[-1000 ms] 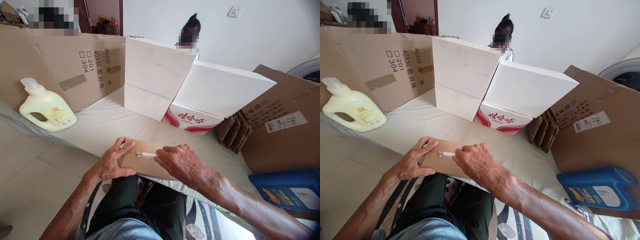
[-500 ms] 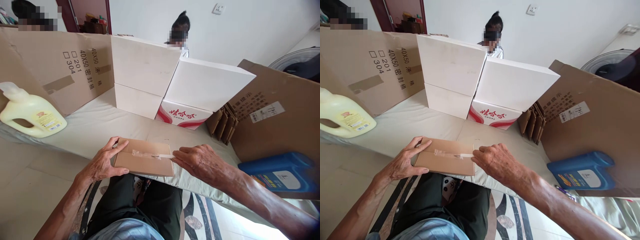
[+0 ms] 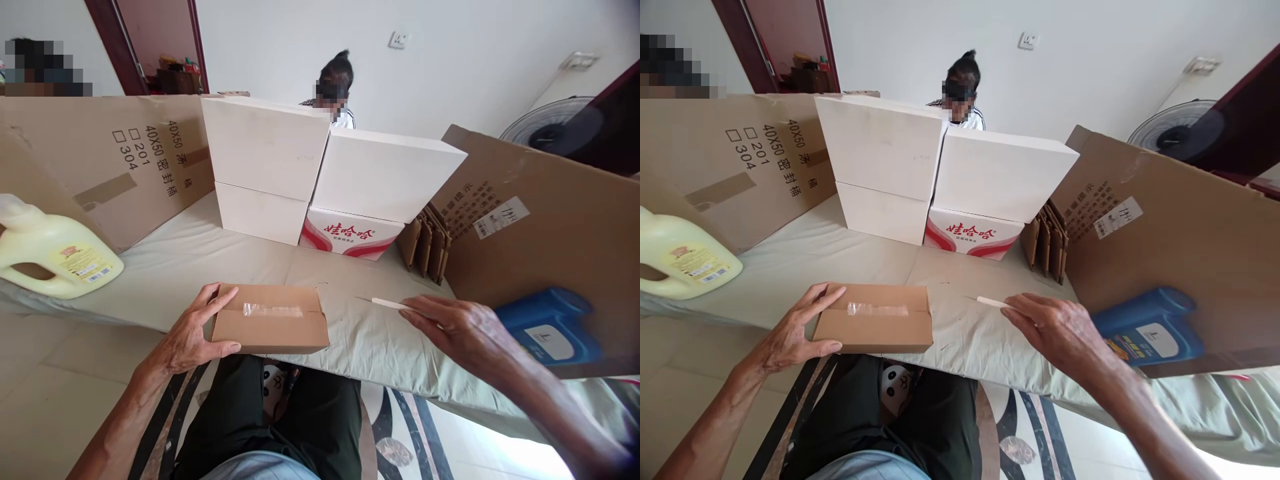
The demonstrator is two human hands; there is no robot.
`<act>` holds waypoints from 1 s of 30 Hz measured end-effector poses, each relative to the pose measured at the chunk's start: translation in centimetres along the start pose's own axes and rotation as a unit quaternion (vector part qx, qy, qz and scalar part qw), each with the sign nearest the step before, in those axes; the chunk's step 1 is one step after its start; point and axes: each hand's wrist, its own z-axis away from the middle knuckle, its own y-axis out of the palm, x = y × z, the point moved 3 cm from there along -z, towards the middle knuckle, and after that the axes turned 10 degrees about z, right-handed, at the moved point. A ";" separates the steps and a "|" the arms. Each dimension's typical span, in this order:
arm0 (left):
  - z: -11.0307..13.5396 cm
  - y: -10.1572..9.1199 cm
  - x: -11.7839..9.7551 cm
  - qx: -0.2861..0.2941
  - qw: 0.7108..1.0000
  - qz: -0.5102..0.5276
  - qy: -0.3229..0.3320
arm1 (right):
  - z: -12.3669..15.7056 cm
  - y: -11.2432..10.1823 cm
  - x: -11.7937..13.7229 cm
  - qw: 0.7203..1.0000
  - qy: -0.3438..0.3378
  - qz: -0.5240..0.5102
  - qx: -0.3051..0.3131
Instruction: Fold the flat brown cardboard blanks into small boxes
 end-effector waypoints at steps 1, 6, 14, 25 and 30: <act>0.0 0.0 -0.1 0.002 1.000 -0.001 0.002 | 0.9 1.7 -0.2 0.999 0.033 -0.010 -0.002; 0.0 -0.8 -1.0 0.022 1.000 0.007 0.015 | 4.6 12.8 1.5 0.994 0.091 -0.053 -0.041; -2.3 -4.0 -1.4 0.051 0.996 0.071 -0.005 | 4.1 15.5 5.8 0.957 0.152 -0.229 -0.093; -5.3 -2.9 -2.6 -0.066 0.996 0.047 -0.027 | 0.5 8.0 13.4 0.911 0.087 -0.362 -0.178; -5.9 -2.3 -2.6 -0.135 0.986 0.064 -0.068 | -0.5 7.4 14.0 0.911 0.067 -0.359 -0.191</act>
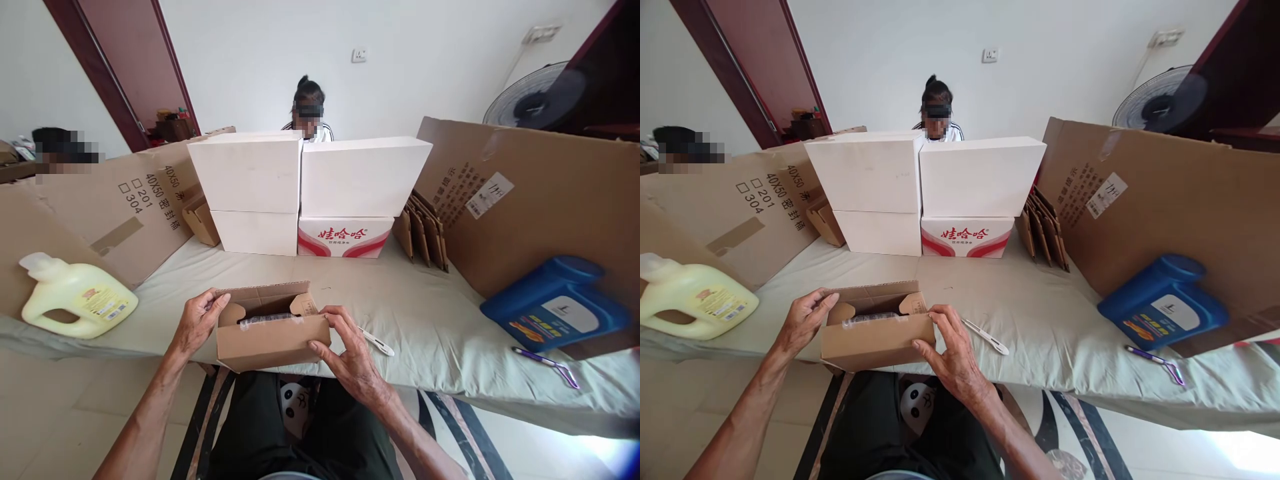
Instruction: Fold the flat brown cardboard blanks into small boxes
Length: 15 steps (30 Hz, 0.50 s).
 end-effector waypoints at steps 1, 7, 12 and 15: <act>-0.1 0.1 0.1 -0.012 1.000 -0.002 -0.004 | -0.1 0.0 0.1 1.000 0.001 -0.005 -0.001; -0.2 0.6 -0.5 -0.057 0.998 -0.021 0.011 | -0.3 -0.4 0.5 0.999 0.008 -0.049 -0.002; 2.2 0.1 -4.6 -0.140 0.958 -0.150 0.203 | -0.4 -0.2 0.1 0.996 0.029 -0.089 0.005; 2.8 0.1 -6.8 -0.032 0.958 -0.104 0.265 | -0.5 0.1 -0.4 0.993 0.043 -0.111 0.007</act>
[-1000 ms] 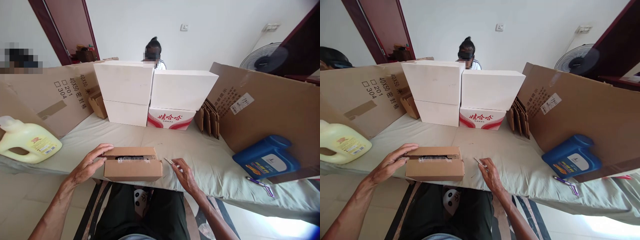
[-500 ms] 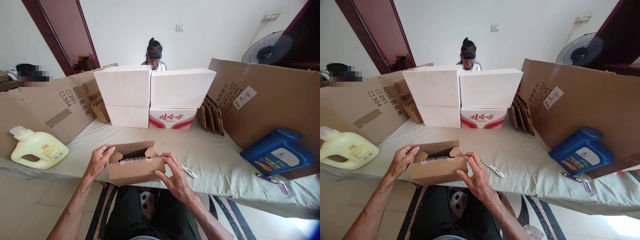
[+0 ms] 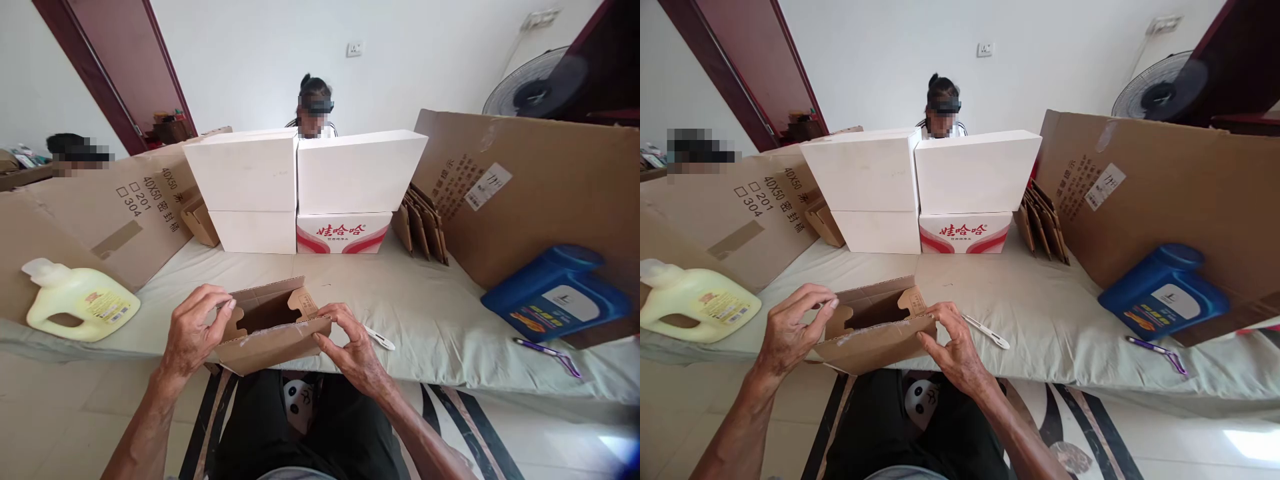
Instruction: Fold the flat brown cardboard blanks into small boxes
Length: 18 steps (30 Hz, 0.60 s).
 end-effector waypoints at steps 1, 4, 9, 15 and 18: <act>-0.3 -0.1 -0.3 0.036 0.999 0.035 -0.008 | -0.1 0.1 -0.1 1.000 0.004 -0.005 -0.001; -0.9 0.3 -0.7 0.135 0.985 0.095 -0.049 | -0.4 0.2 0.0 1.000 0.006 -0.013 -0.003; -1.2 2.7 -2.1 0.191 0.978 0.067 0.052 | -1.0 0.8 0.1 0.999 0.014 -0.019 -0.023; -0.2 5.9 -4.4 0.063 0.959 -0.087 0.263 | -1.7 1.4 -0.5 0.997 0.057 -0.035 -0.039; 0.6 5.7 -5.1 0.037 0.927 -0.113 0.355 | -2.4 0.9 -1.7 0.990 0.115 -0.076 -0.037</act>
